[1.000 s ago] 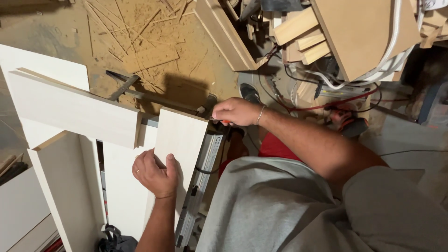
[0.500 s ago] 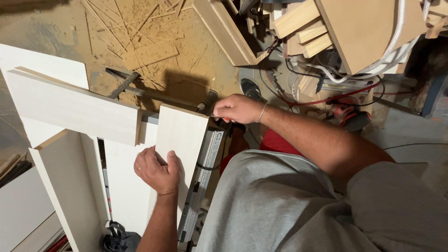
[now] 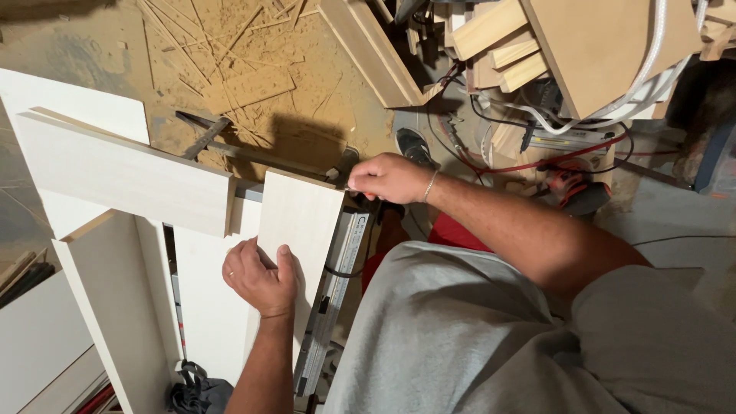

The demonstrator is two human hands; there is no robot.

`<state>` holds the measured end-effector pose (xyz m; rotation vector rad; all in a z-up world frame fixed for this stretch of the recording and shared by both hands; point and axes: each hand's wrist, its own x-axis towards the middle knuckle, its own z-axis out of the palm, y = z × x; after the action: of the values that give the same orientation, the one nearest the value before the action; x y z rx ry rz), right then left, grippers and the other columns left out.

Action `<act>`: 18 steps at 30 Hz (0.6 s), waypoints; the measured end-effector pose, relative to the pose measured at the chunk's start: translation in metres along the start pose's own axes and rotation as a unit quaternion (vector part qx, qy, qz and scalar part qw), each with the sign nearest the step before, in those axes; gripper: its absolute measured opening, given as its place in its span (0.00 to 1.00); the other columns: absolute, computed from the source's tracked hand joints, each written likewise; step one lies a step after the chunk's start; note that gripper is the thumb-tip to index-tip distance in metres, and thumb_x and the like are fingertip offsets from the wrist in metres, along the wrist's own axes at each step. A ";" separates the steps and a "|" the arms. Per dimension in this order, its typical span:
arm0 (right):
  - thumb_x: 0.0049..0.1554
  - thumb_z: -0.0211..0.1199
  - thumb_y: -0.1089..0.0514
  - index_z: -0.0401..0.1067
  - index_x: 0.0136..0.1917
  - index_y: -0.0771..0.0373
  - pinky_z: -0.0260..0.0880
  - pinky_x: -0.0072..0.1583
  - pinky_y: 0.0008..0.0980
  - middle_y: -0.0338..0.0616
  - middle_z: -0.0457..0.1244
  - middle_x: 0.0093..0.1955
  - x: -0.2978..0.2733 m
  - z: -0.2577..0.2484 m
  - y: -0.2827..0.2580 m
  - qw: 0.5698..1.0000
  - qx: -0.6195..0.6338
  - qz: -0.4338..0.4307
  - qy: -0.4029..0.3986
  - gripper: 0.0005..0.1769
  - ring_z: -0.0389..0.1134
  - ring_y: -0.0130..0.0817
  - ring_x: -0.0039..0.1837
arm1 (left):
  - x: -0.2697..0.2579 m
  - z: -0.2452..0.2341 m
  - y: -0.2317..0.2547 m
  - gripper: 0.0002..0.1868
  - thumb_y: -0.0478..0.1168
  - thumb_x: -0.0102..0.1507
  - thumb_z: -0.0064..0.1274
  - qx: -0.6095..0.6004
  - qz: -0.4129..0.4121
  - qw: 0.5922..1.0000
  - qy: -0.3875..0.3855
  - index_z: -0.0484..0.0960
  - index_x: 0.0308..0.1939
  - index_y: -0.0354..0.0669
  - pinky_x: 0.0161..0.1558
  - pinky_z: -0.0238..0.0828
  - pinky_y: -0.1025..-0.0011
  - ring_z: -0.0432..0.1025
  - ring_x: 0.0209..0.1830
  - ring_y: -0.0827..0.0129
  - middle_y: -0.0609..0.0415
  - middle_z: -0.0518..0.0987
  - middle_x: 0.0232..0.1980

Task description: Measuring and marking wooden boards for a project on a workbench

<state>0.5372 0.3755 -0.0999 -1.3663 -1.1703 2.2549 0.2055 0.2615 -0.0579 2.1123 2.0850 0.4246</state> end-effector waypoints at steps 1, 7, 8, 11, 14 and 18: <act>0.57 0.60 0.49 0.81 0.41 0.52 0.70 0.39 0.28 0.37 0.66 0.28 -0.002 0.001 -0.005 1.000 -0.002 -0.006 0.006 0.11 0.66 0.26 0.31 | 0.000 -0.001 0.000 0.28 0.60 0.62 0.56 -0.002 0.000 1.000 -0.001 0.80 0.54 0.43 0.58 0.61 0.54 0.70 0.54 0.50 0.49 0.74 0.49; 0.57 0.60 0.53 0.81 0.42 0.55 0.68 0.38 0.26 0.38 0.65 0.28 -0.015 0.000 -0.002 1.000 0.024 0.004 0.013 0.10 0.64 0.26 0.32 | 0.000 -0.002 0.001 0.27 0.60 0.62 0.56 0.003 -0.003 1.000 -0.002 0.79 0.53 0.43 0.58 0.61 0.53 0.70 0.54 0.51 0.50 0.74 0.49; 0.57 0.60 0.53 0.81 0.42 0.55 0.68 0.38 0.26 0.38 0.65 0.28 -0.015 0.001 -0.004 1.000 0.024 0.004 0.012 0.10 0.64 0.26 0.32 | 0.000 -0.002 0.001 0.27 0.60 0.62 0.56 0.003 -0.003 1.000 -0.002 0.79 0.53 0.43 0.58 0.61 0.53 0.70 0.54 0.51 0.50 0.74 0.49; 0.57 0.60 0.52 0.81 0.42 0.56 0.69 0.38 0.28 0.39 0.65 0.28 -0.012 0.004 -0.005 0.999 0.028 0.003 0.021 0.11 0.65 0.27 0.32 | -0.001 -0.002 0.003 0.27 0.60 0.62 0.56 0.005 -0.003 1.000 -0.001 0.79 0.53 0.43 0.59 0.61 0.54 0.70 0.54 0.51 0.49 0.74 0.49; 0.58 0.60 0.50 0.81 0.43 0.52 0.69 0.35 0.28 0.38 0.66 0.28 -0.013 0.003 -0.008 1.000 0.013 -0.006 0.023 0.11 0.66 0.26 0.30 | 0.000 -0.002 0.003 0.27 0.60 0.62 0.57 0.002 -0.005 1.000 -0.002 0.80 0.54 0.43 0.58 0.61 0.54 0.70 0.54 0.51 0.49 0.74 0.49; 0.61 0.56 0.53 0.80 0.47 0.59 0.65 0.34 0.27 0.43 0.66 0.29 -0.025 -0.002 -0.006 0.998 0.058 -0.005 -0.001 0.13 0.63 0.29 0.30 | -0.001 -0.001 0.001 0.27 0.60 0.62 0.56 0.005 -0.004 1.000 -0.004 0.80 0.53 0.42 0.58 0.61 0.53 0.70 0.54 0.50 0.48 0.74 0.49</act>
<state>0.5507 0.3662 -0.0799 -1.3117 -1.0265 2.2803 0.2060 0.2608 -0.0573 2.1058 2.0950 0.4040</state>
